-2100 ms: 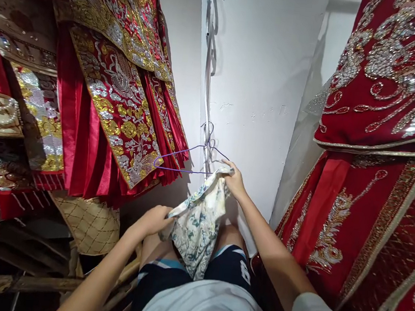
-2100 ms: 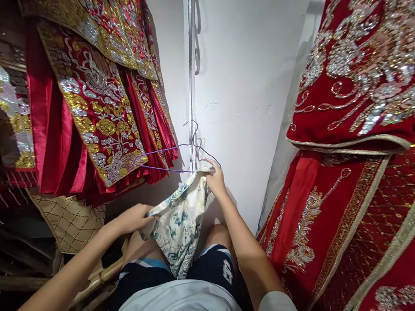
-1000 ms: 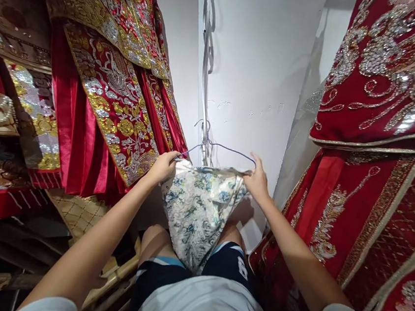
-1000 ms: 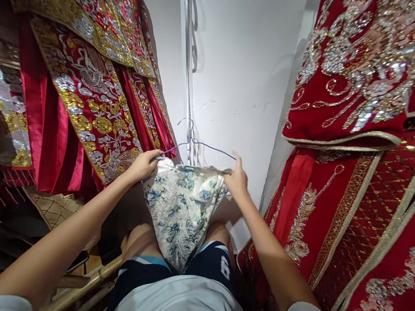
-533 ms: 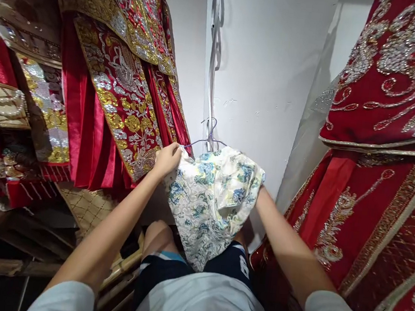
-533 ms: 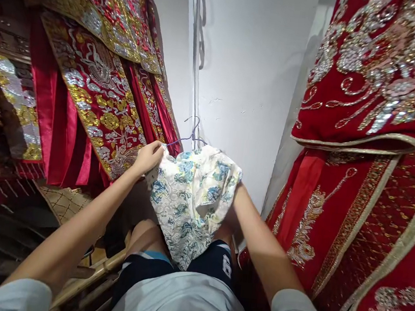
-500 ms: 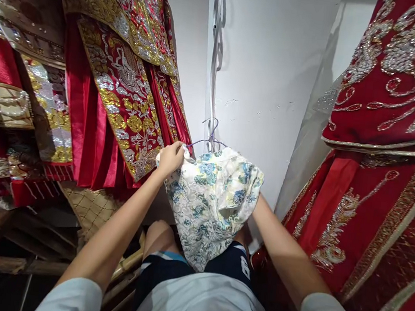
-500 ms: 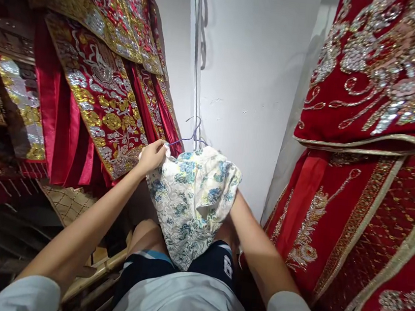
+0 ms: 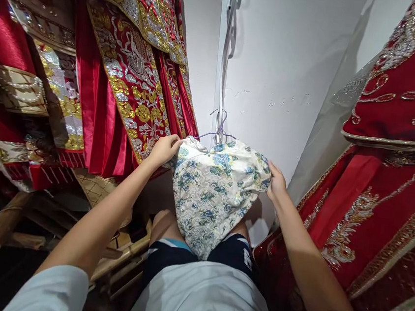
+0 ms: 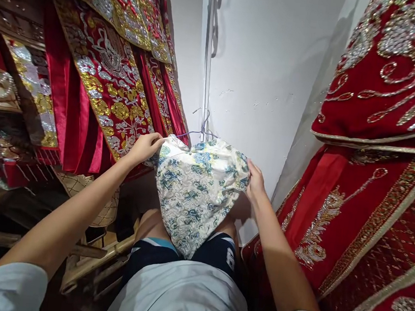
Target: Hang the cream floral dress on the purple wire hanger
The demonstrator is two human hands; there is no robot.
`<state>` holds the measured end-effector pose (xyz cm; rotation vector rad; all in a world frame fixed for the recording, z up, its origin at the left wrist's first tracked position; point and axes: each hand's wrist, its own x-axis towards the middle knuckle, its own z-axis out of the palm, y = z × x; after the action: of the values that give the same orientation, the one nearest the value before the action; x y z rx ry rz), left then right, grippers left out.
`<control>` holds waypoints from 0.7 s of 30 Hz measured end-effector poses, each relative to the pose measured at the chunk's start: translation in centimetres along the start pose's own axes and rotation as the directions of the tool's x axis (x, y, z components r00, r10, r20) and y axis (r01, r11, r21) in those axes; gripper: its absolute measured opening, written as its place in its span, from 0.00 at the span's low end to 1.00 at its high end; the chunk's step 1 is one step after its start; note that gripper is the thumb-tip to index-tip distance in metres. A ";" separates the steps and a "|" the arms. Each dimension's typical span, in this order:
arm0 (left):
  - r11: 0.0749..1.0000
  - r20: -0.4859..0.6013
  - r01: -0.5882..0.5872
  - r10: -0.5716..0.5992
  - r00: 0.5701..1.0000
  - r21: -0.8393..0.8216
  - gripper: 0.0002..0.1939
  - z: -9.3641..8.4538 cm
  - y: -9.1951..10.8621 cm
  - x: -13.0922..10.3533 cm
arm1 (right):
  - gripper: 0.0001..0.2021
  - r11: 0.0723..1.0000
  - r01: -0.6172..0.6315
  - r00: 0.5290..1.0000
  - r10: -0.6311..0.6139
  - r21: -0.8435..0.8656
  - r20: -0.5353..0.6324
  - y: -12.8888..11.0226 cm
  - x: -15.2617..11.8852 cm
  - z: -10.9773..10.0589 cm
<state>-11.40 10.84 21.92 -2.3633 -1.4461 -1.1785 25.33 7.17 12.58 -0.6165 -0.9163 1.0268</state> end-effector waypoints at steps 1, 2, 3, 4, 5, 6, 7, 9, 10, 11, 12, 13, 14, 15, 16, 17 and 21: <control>1.000 -0.024 0.003 -0.003 1.000 0.005 0.15 0.0 0.3 0.0 | 0.14 1.000 0.013 1.000 -0.012 0.022 -0.015 -0.7 0.5 0.5; 1.000 -0.047 0.010 -0.010 0.999 0.007 0.15 0.0 0.5 0.1 | 0.13 0.999 0.021 0.999 -0.020 0.050 -0.025 -1.5 1.1 1.2; 1.000 -0.067 0.023 -0.023 0.998 0.007 0.15 0.1 0.7 0.2 | 0.12 0.996 0.027 0.999 -0.025 0.082 -0.027 -2.4 1.7 2.0; 0.999 -0.079 0.039 -0.038 0.996 0.007 0.16 0.3 0.9 0.2 | 0.13 0.993 0.031 0.999 -0.029 0.117 -0.023 -3.1 2.2 2.8; 0.998 -0.087 0.055 -0.054 0.995 0.011 0.16 0.5 1.1 0.3 | 0.14 0.988 0.041 0.999 -0.038 0.148 -0.021 -3.9 2.7 3.7; 0.998 -0.093 0.068 -0.067 0.993 0.013 0.17 0.7 1.3 0.3 | 0.16 0.984 0.054 0.998 -0.052 0.171 -0.018 -4.5 3.0 4.3; 0.997 -0.101 0.075 -0.073 0.992 0.011 0.17 1.0 1.5 0.3 | 0.17 0.980 0.074 0.997 -0.071 0.184 -0.023 -5.0 3.3 4.9; 0.998 -0.125 0.062 -0.064 0.990 -0.019 0.18 1.4 2.1 0.4 | 0.19 0.974 0.114 0.993 -0.104 0.195 -0.060 -5.9 3.6 5.2; 0.998 -0.135 0.045 -0.050 0.990 -0.040 0.18 1.6 2.5 0.6 | 0.19 0.971 0.127 0.990 -0.111 0.201 -0.088 -6.2 3.7 5.1; 0.998 -0.142 0.024 -0.033 0.989 -0.060 0.18 1.7 3.0 0.8 | 0.19 0.968 0.139 0.987 -0.117 0.209 -0.114 -6.5 3.8 4.7; 0.997 -0.142 0.001 -0.012 0.990 -0.074 0.18 1.7 3.5 1.1 | 0.19 0.964 0.150 0.983 -0.122 0.219 -0.138 -6.7 3.9 4.3; 0.997 -0.137 -0.020 0.009 0.990 -0.079 0.18 1.8 4.2 1.5 | 0.19 0.960 0.159 0.980 -0.125 0.232 -0.153 -6.9 3.9 3.8; 0.996 -0.127 -0.036 0.026 0.992 -0.076 0.17 1.9 4.8 1.9 | 0.19 0.955 0.167 0.978 -0.130 0.244 -0.162 -7.0 3.7 3.2; 0.997 -0.112 -0.047 0.040 0.993 -0.065 0.16 2.0 5.5 2.3 | 0.18 0.950 0.177 0.976 -0.136 0.257 -0.169 -7.1 3.3 2.6; 0.997 -0.095 -0.054 0.050 0.994 -0.046 0.15 2.3 6.1 2.6 | 0.18 0.945 0.186 0.974 -0.142 0.268 -0.174 -7.1 2.6 2.1; 0.998 -0.079 -0.060 0.059 0.995 -0.018 0.15 2.6 6.5 2.9 | 0.17 0.942 0.193 0.973 -0.147 0.274 -0.181 -7.0 1.6 1.6; 0.995 -0.108 -0.099 0.101 0.989 0.019 0.12 5.0 7.2 2.0 | 0.17 0.984 0.114 0.992 -0.106 0.138 -0.066 -6.2 -5.5 1.0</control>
<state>-2.48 10.78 21.77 -2.2944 -1.2821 -1.2467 26.00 -0.37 16.12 -0.4689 -0.8099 0.9608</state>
